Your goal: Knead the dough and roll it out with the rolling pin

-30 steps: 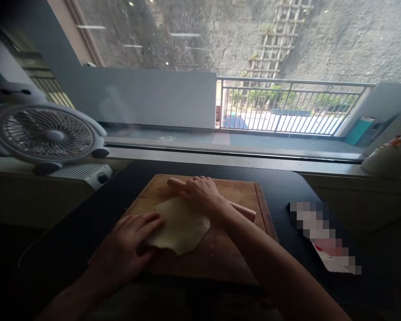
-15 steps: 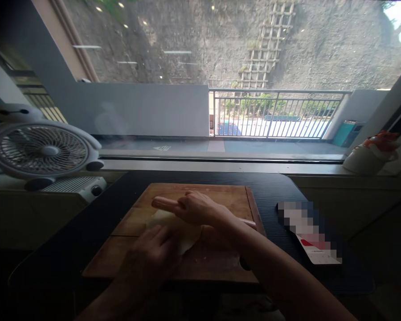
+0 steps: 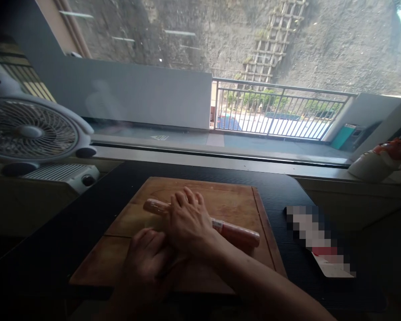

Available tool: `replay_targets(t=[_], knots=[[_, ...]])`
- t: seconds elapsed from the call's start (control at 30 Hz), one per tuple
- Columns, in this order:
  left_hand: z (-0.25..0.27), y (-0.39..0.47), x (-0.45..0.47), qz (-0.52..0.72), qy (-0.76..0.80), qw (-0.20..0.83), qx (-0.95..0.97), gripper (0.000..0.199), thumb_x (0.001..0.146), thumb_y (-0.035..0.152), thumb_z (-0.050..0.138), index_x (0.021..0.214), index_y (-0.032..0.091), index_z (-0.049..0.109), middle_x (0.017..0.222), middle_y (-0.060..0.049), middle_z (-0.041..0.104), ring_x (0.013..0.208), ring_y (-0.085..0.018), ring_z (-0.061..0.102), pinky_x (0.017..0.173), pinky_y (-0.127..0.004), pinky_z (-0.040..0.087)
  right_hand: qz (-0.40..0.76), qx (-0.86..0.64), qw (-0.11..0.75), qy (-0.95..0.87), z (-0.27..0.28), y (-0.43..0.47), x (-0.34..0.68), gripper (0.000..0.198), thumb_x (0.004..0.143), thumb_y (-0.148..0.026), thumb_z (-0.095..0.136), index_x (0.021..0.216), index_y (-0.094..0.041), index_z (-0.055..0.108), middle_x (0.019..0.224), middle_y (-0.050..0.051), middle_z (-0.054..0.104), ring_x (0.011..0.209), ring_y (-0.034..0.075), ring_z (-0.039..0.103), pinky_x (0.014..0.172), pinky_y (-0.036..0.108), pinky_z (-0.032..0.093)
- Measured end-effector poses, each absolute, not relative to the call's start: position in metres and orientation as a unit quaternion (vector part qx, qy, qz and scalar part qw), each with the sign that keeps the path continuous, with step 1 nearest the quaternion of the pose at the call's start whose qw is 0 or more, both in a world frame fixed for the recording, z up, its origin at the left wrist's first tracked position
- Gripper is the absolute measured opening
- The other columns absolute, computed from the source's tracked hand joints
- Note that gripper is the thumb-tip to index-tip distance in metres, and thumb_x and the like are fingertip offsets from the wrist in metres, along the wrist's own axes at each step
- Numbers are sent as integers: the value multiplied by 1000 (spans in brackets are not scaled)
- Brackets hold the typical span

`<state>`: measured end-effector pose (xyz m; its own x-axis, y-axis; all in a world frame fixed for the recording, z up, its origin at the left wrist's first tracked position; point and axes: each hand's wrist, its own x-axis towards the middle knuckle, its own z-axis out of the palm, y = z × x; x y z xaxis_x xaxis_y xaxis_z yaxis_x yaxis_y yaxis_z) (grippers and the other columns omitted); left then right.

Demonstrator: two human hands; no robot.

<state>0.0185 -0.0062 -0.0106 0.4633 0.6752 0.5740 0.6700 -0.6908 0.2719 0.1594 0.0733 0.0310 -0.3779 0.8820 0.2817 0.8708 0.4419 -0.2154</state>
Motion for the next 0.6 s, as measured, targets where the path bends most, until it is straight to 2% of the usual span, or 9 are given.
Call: replay_targets(t=[0.07,0.13,0.23,0.3,0.43,0.6], knots=[[-12,-6,18,334,395,1,856,21,80,29,58,97,20,65,80,-4,56,82,-21,49,92,-48,32,15,-542,163,-824,31,80,162,41,97,-42,25,115,-22,56,131,8,46,131,25,24,103,44,21],[-11,-6,18,337,396,5,854,22,80,26,58,100,20,65,82,-4,58,83,-21,50,93,-48,31,15,-586,139,-798,32,100,167,44,97,-42,23,103,-22,62,126,10,49,125,27,32,99,45,26],[-4,-5,15,335,390,29,857,23,79,20,56,100,22,65,84,-3,58,84,-20,50,94,-47,32,-21,-631,145,-761,36,121,173,47,98,-39,21,96,-19,63,110,12,56,104,23,49,87,37,35],[1,-3,10,322,387,44,863,25,79,17,56,100,24,65,86,-3,59,86,-20,50,94,-47,32,-39,-604,147,-782,38,119,175,44,99,-39,23,96,-20,63,96,10,60,88,20,54,78,32,37],[7,0,-4,318,394,56,861,29,78,12,55,101,26,66,90,-3,59,90,-20,50,92,-45,35,-30,-489,129,-862,43,93,189,33,96,-44,37,95,-21,60,85,6,61,77,16,54,68,27,35],[4,-6,-7,336,393,67,853,27,76,12,54,97,24,66,87,-2,60,90,-19,51,101,-48,29,7,-430,118,-895,47,70,209,32,95,-35,39,76,-19,59,83,3,59,71,12,49,67,26,32]])
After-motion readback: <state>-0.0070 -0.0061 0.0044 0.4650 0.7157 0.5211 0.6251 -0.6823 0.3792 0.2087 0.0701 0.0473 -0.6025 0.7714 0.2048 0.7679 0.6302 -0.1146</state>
